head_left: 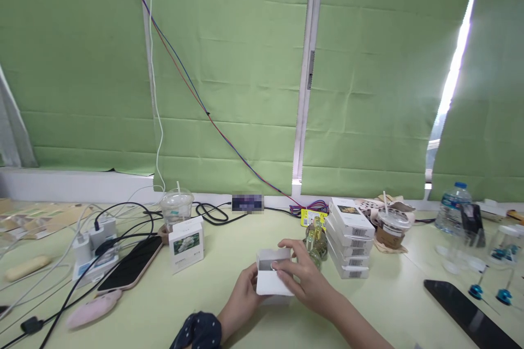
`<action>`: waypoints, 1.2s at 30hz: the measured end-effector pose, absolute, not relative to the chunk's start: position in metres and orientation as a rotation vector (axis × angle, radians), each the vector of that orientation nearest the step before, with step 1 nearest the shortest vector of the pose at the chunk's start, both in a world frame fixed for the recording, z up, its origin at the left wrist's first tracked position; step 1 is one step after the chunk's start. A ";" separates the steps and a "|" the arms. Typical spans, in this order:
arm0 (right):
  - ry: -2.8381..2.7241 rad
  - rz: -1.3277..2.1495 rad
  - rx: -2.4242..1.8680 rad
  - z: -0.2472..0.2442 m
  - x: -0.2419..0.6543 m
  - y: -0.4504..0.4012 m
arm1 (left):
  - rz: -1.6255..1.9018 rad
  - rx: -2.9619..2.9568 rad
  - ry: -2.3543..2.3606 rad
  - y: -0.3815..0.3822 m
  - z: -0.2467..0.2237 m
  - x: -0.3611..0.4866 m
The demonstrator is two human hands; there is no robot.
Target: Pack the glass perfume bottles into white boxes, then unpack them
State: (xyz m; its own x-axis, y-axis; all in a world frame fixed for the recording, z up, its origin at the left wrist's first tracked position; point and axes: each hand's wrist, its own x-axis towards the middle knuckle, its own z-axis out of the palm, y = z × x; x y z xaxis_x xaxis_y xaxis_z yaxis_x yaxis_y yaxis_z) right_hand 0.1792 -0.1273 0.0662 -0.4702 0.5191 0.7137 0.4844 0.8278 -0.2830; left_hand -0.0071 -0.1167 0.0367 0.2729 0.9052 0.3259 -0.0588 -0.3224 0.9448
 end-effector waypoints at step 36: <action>-1.758 0.537 -0.740 0.071 0.183 -0.120 | 1.341 1.951 0.912 -0.119 0.018 -0.016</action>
State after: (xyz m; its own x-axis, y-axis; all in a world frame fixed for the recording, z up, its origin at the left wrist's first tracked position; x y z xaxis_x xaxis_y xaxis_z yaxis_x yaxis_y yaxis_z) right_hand 0.1827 -0.1202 0.0711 -0.2045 0.7123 0.6714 0.2153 0.7018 -0.6790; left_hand -0.0157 -0.1187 0.0183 0.2551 0.8045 0.5364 0.2034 -0.5870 0.7836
